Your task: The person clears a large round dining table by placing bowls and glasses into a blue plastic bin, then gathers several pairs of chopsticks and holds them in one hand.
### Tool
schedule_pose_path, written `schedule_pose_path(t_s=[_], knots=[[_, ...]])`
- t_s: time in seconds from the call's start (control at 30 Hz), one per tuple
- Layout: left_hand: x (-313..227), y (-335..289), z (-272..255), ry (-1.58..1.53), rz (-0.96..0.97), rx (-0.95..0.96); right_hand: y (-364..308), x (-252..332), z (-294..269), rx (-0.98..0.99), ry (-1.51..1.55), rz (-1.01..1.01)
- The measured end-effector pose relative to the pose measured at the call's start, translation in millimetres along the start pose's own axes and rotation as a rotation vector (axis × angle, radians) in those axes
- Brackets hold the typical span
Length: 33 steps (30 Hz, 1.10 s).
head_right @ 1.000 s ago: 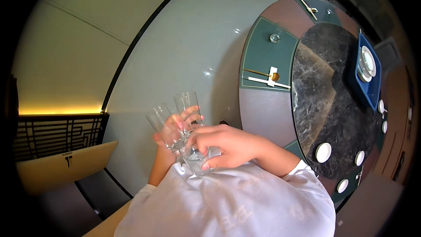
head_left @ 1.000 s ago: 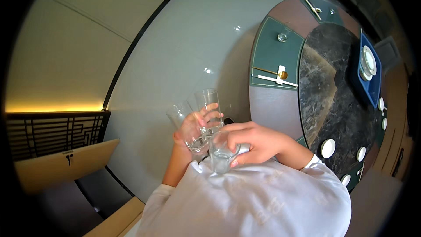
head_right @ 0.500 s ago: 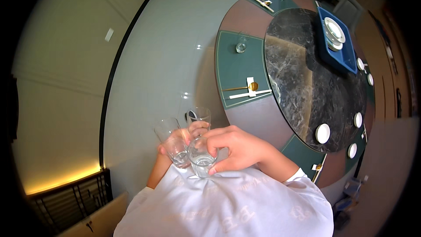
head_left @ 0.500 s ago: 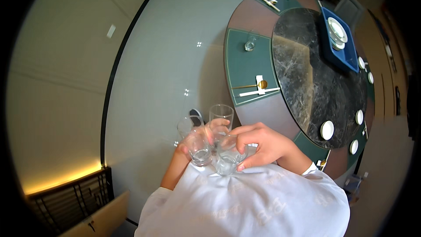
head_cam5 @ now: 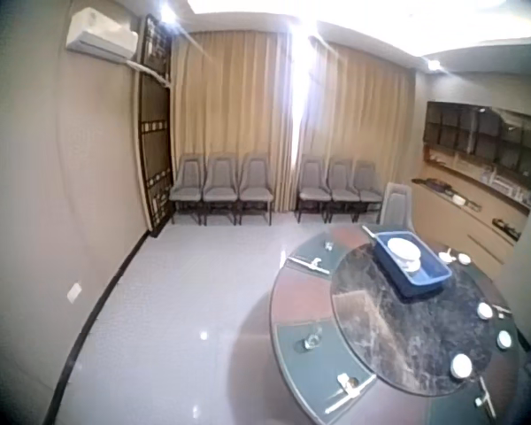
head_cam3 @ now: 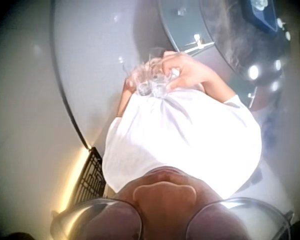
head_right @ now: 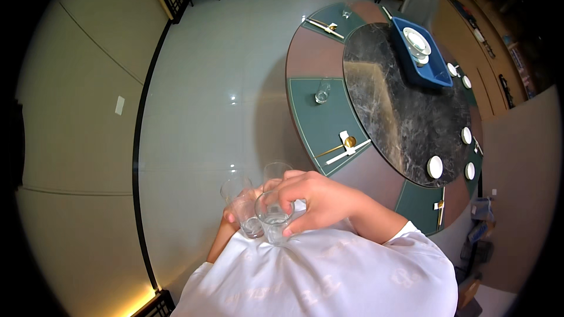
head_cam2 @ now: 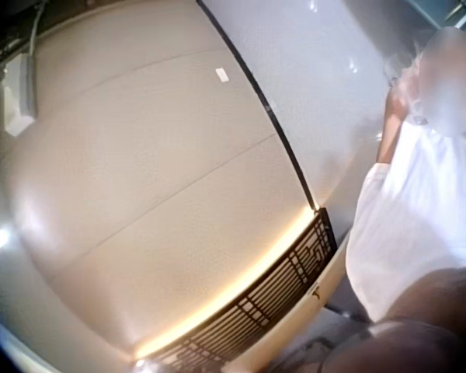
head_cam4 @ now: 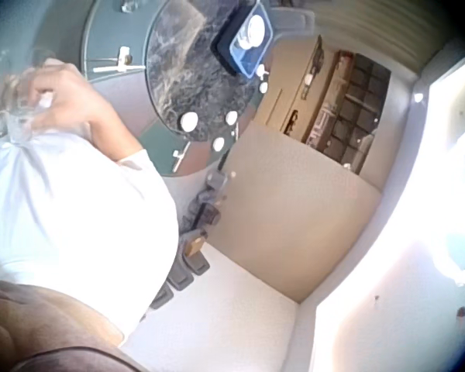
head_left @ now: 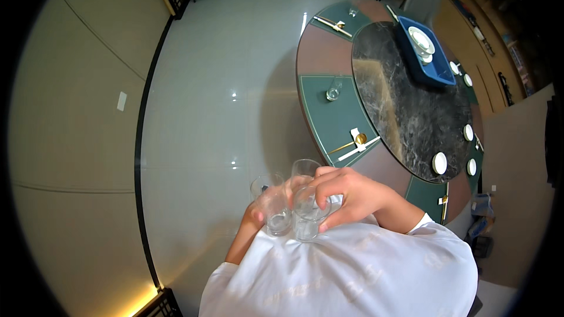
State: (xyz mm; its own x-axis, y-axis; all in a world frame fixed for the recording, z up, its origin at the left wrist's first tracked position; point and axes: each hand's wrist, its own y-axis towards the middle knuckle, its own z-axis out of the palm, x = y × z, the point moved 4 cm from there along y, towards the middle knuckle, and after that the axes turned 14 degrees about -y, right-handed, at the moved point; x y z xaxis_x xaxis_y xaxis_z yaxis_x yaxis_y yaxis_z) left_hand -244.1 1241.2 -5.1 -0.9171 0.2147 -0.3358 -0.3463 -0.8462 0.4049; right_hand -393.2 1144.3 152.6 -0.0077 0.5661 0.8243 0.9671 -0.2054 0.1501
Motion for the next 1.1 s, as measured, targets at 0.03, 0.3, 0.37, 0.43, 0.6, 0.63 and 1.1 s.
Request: schedule_pose_path(t_s=[0.03,0.3,0.37,0.43,0.6,0.63,1.1], knots=[[-11,-3,-3,-0.004,-0.011,0.010,12,1,2,0.001,-0.050,-0.002],[-63,-7,-25,-0.038,-0.103,0.056,57,2,25,0.042,-0.048,0.157],[-69,-2,-32,-0.053,-0.126,0.067,69,5,21,0.057,-0.047,0.129],[-76,4,-39,-0.053,-0.146,0.074,78,4,15,0.073,-0.043,0.101],[-103,14,-55,-0.029,-0.195,0.041,97,-4,-6,0.084,0.074,0.045],[-108,16,-58,-0.018,-0.205,0.029,102,-9,-9,0.090,0.075,0.011],[-234,138,-132,0.292,-0.598,-0.068,175,-106,-135,0.098,-0.012,-0.180]])
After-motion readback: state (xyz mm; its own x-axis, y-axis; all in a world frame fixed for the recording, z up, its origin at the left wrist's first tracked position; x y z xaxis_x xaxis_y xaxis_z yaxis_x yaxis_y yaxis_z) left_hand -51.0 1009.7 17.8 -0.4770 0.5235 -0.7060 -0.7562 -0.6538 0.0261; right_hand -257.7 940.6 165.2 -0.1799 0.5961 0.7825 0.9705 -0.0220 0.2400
